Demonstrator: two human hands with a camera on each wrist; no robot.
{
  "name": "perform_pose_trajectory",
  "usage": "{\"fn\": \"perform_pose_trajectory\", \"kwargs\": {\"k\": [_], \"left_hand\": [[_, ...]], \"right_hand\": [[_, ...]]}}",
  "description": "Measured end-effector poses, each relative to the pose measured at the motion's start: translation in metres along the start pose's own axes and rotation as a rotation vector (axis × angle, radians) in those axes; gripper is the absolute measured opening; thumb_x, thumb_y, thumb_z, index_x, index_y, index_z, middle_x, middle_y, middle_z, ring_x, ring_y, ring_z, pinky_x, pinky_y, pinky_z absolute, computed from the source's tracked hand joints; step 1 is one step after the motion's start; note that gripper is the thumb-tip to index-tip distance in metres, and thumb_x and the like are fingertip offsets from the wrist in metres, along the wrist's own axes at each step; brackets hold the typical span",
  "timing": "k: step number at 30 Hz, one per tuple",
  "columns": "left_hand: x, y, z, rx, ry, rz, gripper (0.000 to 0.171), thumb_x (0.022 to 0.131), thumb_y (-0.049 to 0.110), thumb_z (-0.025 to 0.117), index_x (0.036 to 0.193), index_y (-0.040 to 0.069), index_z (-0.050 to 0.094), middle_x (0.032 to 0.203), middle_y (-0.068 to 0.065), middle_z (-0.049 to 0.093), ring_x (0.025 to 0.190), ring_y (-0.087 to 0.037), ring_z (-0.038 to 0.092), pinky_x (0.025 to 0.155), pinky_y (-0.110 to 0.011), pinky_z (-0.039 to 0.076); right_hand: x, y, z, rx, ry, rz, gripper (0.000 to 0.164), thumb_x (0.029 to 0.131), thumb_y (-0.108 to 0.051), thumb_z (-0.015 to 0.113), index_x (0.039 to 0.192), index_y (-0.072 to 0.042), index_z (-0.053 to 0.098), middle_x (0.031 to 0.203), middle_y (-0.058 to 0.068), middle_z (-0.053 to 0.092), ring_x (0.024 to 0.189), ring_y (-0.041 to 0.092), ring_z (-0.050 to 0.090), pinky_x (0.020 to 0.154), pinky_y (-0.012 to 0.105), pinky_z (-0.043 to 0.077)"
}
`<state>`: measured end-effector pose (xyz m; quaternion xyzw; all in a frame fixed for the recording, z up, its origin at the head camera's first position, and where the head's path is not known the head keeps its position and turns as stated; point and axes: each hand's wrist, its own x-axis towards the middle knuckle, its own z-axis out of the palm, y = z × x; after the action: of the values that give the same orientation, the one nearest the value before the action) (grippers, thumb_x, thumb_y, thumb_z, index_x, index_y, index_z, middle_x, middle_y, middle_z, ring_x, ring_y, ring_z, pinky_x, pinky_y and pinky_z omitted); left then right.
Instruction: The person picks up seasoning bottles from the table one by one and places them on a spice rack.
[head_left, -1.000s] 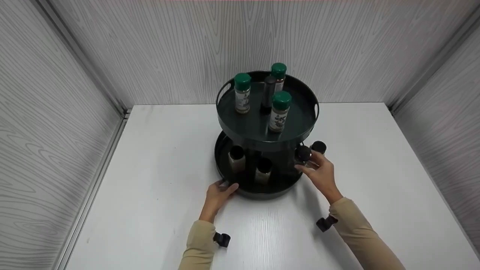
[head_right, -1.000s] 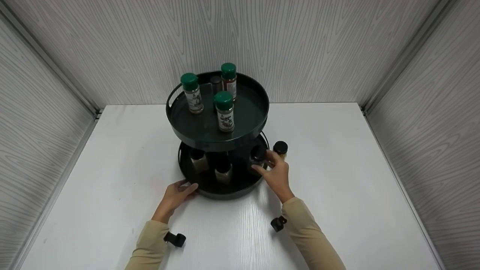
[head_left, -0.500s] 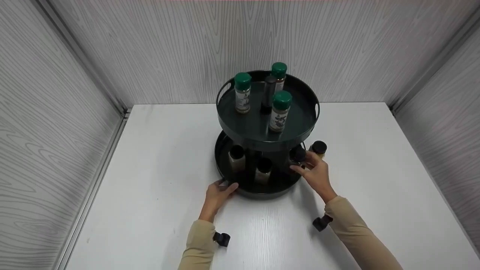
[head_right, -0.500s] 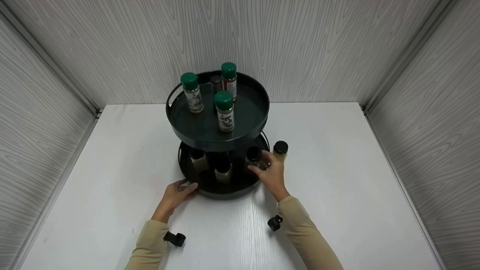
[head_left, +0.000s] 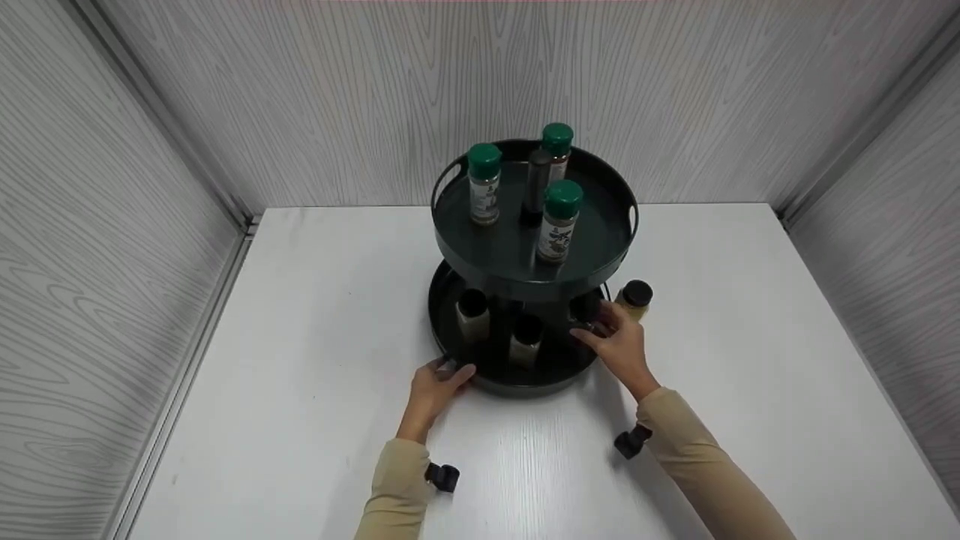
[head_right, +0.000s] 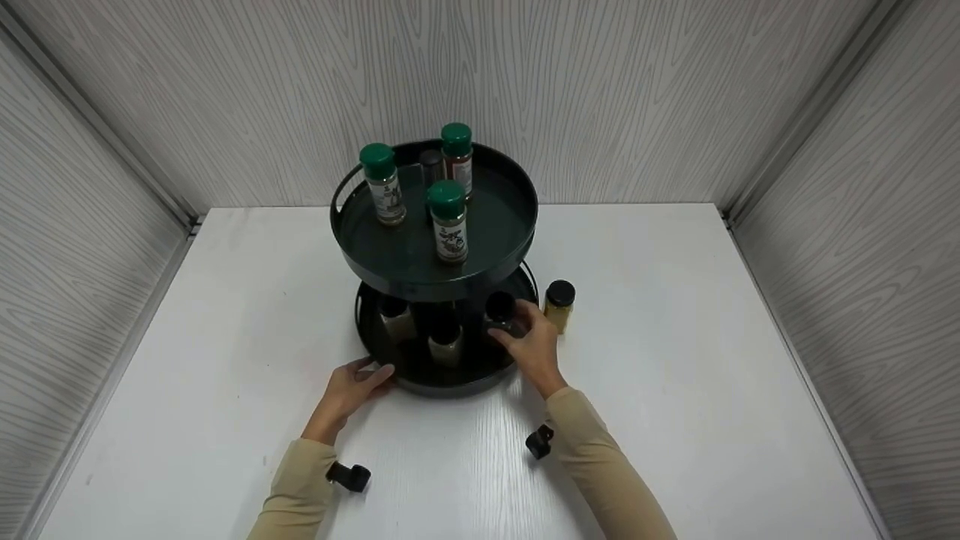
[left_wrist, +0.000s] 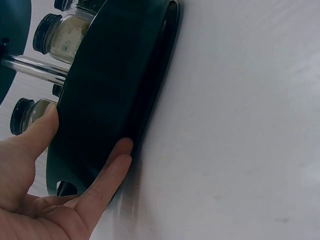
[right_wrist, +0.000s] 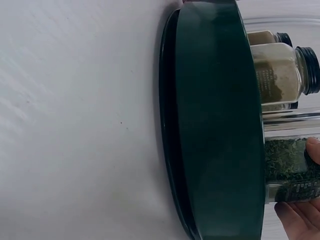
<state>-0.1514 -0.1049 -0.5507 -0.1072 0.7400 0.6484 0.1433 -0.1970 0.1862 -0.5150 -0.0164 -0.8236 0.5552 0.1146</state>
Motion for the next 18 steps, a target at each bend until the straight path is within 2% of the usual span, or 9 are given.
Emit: {"fn": "perform_pose_trajectory", "kwargs": {"k": [3, 7, 13, 18], "left_hand": [[0.0, 0.0, 0.0, 0.0, 0.007, 0.001, 0.08, 0.088, 0.029, 0.07, 0.144, -0.013, 0.03, 0.119, -0.03, 0.065, 0.099, -0.03, 0.072, 0.093, -0.037, 0.058], [0.0, 0.0, 0.001, 0.014, 0.019, 0.0, 0.08, 0.088, 0.03, 0.071, 0.143, -0.013, 0.032, 0.118, -0.029, 0.065, 0.098, -0.029, 0.072, 0.093, -0.036, 0.058], [-0.001, 0.0, 0.0, 0.016, 0.016, 0.019, 0.079, 0.088, 0.029, 0.07, 0.142, -0.015, 0.032, 0.119, -0.032, 0.064, 0.098, -0.032, 0.072, 0.093, -0.038, 0.058], [-0.002, -0.001, 0.001, 0.027, 0.027, 0.0, 0.08, 0.087, 0.032, 0.071, 0.142, -0.013, 0.033, 0.119, -0.03, 0.064, 0.097, -0.03, 0.073, 0.094, -0.037, 0.057]], "right_hand": [[0.0, 0.001, 0.002, 0.002, -0.011, 0.006, 0.052, 0.071, 0.001, 0.082, 0.118, 0.005, 0.061, 0.116, 0.024, 0.068, 0.104, 0.021, 0.067, 0.086, 0.011, 0.053], [0.001, 0.003, 0.005, 0.039, -0.035, 0.014, 0.052, 0.072, 0.003, 0.081, 0.119, 0.007, 0.06, 0.119, 0.026, 0.066, 0.111, 0.029, 0.065, 0.087, 0.008, 0.051], [0.003, 0.007, 0.009, 0.046, -0.044, 0.01, 0.054, 0.072, 0.003, 0.08, 0.121, 0.007, 0.058, 0.122, 0.026, 0.064, 0.118, 0.035, 0.062, 0.091, 0.014, 0.053], [0.005, 0.012, 0.012, 0.05, -0.047, 0.025, 0.055, 0.072, 0.004, 0.08, 0.122, 0.007, 0.057, 0.123, 0.026, 0.064, 0.119, 0.036, 0.061, 0.092, 0.016, 0.053]]}}
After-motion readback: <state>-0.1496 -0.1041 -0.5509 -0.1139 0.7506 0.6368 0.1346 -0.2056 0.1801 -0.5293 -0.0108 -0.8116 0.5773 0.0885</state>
